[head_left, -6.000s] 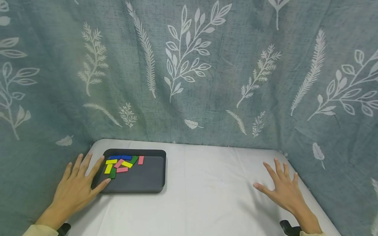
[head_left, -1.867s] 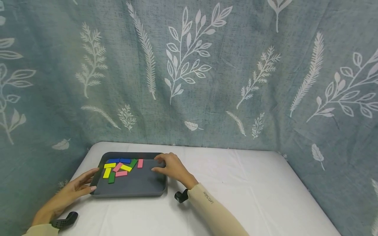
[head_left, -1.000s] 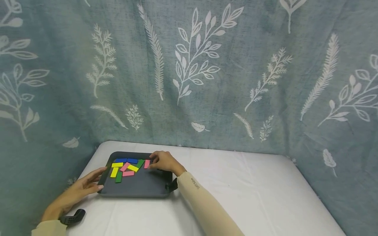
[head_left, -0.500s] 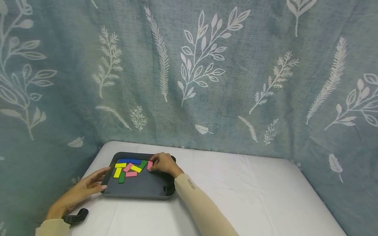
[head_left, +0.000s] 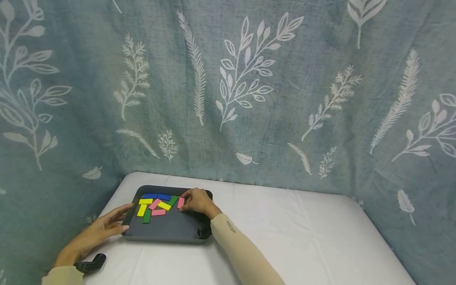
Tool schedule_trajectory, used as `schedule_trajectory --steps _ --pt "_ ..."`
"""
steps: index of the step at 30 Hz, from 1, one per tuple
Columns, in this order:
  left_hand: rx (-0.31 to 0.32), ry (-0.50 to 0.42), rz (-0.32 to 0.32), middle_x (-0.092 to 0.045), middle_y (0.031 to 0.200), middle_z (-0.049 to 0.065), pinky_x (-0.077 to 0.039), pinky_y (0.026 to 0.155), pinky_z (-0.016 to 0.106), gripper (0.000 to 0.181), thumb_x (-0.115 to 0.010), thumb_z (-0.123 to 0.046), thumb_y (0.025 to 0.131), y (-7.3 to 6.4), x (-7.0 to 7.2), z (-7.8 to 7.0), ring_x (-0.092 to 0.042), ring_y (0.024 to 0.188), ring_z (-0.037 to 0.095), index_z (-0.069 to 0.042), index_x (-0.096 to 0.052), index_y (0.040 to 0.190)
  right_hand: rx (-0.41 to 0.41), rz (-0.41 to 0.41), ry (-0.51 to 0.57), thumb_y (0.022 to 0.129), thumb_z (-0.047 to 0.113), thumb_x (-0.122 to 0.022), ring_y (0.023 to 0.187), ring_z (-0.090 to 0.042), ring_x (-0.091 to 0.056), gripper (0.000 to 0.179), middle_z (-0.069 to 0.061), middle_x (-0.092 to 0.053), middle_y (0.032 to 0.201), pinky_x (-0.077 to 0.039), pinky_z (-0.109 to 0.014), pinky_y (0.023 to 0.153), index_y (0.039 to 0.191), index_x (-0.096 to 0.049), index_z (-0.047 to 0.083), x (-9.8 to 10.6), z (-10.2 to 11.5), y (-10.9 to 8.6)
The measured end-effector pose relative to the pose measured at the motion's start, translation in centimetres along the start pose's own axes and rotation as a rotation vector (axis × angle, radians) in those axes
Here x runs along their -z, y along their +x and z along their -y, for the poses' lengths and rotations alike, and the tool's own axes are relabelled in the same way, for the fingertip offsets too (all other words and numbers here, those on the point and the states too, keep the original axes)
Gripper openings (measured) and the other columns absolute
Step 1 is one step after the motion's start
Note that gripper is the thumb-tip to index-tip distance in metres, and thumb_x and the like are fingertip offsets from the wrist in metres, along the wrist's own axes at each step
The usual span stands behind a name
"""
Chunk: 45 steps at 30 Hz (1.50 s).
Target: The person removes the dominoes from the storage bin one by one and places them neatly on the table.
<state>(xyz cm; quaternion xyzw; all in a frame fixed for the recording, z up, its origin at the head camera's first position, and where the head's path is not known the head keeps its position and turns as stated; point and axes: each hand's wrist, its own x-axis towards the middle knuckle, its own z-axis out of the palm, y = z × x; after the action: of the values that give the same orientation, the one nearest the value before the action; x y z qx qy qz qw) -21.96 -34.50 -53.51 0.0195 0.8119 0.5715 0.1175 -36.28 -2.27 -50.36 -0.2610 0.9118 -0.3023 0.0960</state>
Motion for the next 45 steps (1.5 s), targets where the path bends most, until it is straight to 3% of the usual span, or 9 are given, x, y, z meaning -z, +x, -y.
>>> schedule_trajectory --steps 4,7,16,27,37,45 --pt "-0.031 -0.001 0.01 -0.02 0.167 0.022 -0.031 0.107 0.076 0.082 -0.071 -0.031 0.099 0.2 -0.1 -0.2 -0.022 0.147 0.053 -0.015 -0.023 0.164 -0.011 -0.001 0.007 0.08 0.026 -0.091 0.062 -0.005 -0.059 0.046 0.009 -0.066 0.067 -0.048 -0.02 0.061 0.119 -0.075 0.007 0.3 -0.1 -0.3" --pt "-0.02 -0.004 0.012 -0.019 0.167 0.022 -0.03 0.107 0.077 0.083 -0.071 -0.032 0.098 0.2 -0.2 -0.2 -0.021 0.147 0.053 -0.015 -0.023 0.164 -0.002 0.009 0.029 0.081 0.026 -0.091 0.064 -0.005 -0.06 0.045 0.008 -0.067 0.069 -0.049 -0.02 0.062 0.118 -0.075 0.006 0.5 -0.1 -0.4" --pt "-0.037 -0.008 0.009 -0.019 0.168 0.022 -0.031 0.107 0.076 0.083 -0.071 -0.031 0.099 0.1 -0.2 -0.4 -0.022 0.147 0.053 -0.014 -0.023 0.164 0.055 0.009 0.01 0.083 0.028 -0.089 0.083 -0.003 -0.063 0.042 0.006 -0.074 0.093 -0.053 -0.023 0.077 0.118 -0.076 0.011 1.8 0.2 -0.9" --pt "-0.07 -0.001 0.005 -0.02 0.167 0.022 -0.033 0.107 0.075 0.082 -0.071 -0.029 0.099 0.2 -0.1 -0.5 -0.024 0.146 0.052 -0.014 -0.024 0.164 0.08 -0.086 0.078 0.082 0.025 -0.09 0.076 -0.001 -0.065 0.044 0.006 -0.073 0.093 -0.053 -0.022 0.07 0.121 -0.075 0.011 4.1 -0.1 -2.3" --pt "-0.02 0.008 0.006 -0.018 0.168 0.022 -0.031 0.107 0.076 0.084 -0.071 -0.033 0.098 -0.1 -0.3 -0.2 -0.022 0.147 0.053 -0.015 -0.023 0.164 0.072 -0.096 0.172 0.081 0.025 -0.09 0.078 -0.008 -0.063 0.041 0.009 -0.07 0.091 -0.053 -0.025 0.07 0.118 -0.075 0.016 5.5 -2.0 -4.3" --pt "-0.059 -0.005 0.008 -0.019 0.167 0.023 -0.033 0.106 0.075 0.08 -0.069 -0.028 0.1 -0.4 -0.3 -0.1 -0.025 0.146 0.053 -0.012 -0.023 0.164 0.084 -0.127 0.189 0.082 0.026 -0.089 0.075 -0.012 -0.062 0.043 0.004 -0.071 0.097 -0.05 -0.026 0.064 0.121 -0.074 0.018 6.8 -3.9 -5.9"
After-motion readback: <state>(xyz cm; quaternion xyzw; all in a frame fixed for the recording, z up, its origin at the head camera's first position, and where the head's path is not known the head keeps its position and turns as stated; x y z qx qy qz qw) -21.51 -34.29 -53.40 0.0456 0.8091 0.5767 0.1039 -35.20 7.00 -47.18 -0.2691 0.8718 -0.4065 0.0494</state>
